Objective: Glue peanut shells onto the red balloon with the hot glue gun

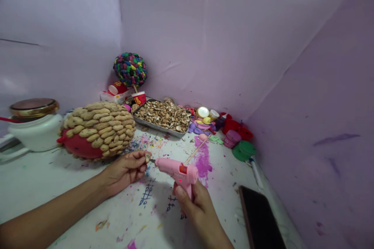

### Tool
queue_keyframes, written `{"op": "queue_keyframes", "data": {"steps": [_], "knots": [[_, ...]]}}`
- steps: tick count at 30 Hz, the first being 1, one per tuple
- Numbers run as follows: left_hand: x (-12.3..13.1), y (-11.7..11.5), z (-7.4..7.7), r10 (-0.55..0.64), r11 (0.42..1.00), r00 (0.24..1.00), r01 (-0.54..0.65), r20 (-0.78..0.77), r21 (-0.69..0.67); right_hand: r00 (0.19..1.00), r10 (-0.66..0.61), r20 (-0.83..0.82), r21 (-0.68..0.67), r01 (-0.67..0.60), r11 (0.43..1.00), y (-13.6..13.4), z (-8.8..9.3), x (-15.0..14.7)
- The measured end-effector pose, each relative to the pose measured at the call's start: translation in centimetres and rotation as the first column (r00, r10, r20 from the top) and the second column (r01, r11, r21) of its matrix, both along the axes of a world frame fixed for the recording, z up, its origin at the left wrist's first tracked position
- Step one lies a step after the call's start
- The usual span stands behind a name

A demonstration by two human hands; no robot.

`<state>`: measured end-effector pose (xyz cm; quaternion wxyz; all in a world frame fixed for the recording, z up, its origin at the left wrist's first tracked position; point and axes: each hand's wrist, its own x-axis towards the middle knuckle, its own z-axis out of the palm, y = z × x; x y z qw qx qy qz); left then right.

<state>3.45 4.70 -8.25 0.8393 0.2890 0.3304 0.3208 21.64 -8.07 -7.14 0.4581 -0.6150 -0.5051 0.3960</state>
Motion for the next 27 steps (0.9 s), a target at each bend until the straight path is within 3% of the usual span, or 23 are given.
{"op": "queue_keyframes", "data": {"steps": [27], "knots": [[0.26,-0.3,0.01,0.012,0.998,1.0,-0.011,-0.023,0.066,0.995,0.072,-0.072,0.035,-0.069,0.997,-0.05,-0.06,-0.3]]}}
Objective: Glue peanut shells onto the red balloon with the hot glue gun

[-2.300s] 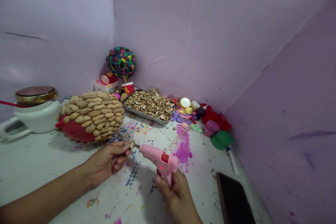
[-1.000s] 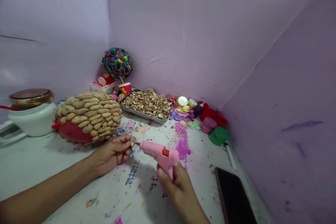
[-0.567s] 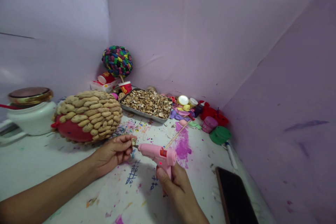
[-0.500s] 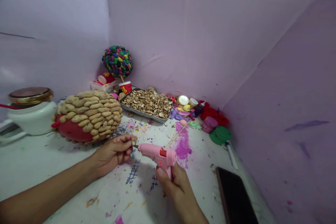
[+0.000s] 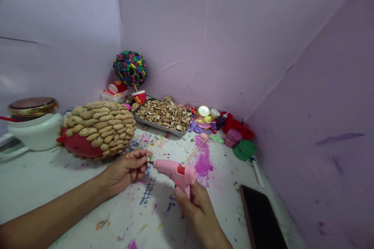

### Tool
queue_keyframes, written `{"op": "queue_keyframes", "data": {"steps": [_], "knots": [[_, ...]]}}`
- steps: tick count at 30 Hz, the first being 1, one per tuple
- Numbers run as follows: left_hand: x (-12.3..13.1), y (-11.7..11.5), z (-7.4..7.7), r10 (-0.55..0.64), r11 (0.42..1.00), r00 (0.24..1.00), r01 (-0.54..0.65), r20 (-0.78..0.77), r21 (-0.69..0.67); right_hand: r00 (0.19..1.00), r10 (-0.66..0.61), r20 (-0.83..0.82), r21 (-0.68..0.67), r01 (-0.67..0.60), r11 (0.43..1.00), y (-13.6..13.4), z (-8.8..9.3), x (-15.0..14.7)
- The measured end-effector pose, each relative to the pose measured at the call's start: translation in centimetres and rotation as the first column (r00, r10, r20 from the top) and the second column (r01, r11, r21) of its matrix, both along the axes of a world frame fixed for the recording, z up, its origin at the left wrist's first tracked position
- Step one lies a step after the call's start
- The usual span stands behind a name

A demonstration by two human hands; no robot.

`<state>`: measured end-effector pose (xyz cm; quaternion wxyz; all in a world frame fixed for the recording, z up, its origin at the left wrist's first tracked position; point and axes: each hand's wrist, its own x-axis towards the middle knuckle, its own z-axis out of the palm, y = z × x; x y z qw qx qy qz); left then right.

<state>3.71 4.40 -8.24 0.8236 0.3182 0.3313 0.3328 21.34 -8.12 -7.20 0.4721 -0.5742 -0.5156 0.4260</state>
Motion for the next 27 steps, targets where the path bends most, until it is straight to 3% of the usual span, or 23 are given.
{"op": "queue_keyframes", "data": {"steps": [27], "knots": [[-0.07,0.15,-0.32,-0.011,1.0,0.999,0.011,-0.053,0.003,0.995,-0.081,0.054,0.037,0.079,0.996,0.0,-0.54,0.15]]}}
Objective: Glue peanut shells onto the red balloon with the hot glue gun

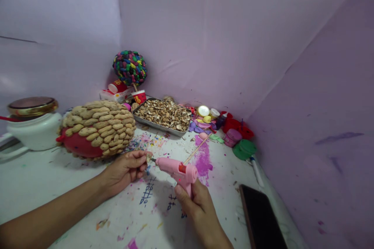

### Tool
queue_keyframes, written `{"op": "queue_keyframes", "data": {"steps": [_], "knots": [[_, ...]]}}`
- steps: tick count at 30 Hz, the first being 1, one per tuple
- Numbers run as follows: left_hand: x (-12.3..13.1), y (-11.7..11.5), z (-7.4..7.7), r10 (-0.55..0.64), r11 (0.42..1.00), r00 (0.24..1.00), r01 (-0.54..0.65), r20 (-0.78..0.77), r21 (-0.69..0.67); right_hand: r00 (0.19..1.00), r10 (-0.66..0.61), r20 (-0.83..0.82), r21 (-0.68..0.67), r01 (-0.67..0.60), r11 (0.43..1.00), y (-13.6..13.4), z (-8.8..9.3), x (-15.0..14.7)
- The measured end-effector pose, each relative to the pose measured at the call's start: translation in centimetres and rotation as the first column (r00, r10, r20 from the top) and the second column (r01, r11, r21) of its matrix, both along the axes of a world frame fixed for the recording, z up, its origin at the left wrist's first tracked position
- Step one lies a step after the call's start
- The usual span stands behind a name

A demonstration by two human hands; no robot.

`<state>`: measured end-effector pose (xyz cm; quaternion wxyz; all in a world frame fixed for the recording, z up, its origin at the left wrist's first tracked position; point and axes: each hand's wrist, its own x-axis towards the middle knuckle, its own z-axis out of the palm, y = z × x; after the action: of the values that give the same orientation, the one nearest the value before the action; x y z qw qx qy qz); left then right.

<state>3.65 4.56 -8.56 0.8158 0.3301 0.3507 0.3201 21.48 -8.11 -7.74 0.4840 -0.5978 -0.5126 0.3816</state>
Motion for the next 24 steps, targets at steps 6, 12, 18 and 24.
{"op": "queue_keyframes", "data": {"steps": [6,12,18,24], "knots": [[-0.1,-0.1,0.1,-0.016,1.0,1.0,0.016,-0.007,0.015,1.0,0.017,-0.019,-0.017,-0.018,1.0,0.0,0.1,0.0],[-0.1,0.0,0.0,-0.037,0.999,0.999,0.037,0.011,-0.016,0.997,-0.076,0.002,-0.009,0.077,0.997,0.0,0.5,-0.1],[0.0,0.1,0.0,-0.005,0.999,1.0,0.005,0.019,-0.036,0.906,-0.423,-0.012,-0.077,0.421,0.904,0.9,0.6,1.6],[-0.2,-0.4,0.7,-0.02,0.999,0.999,0.019,-0.03,-0.041,0.813,-0.581,0.041,-0.128,0.581,0.804,2.9,-0.9,5.7]]}}
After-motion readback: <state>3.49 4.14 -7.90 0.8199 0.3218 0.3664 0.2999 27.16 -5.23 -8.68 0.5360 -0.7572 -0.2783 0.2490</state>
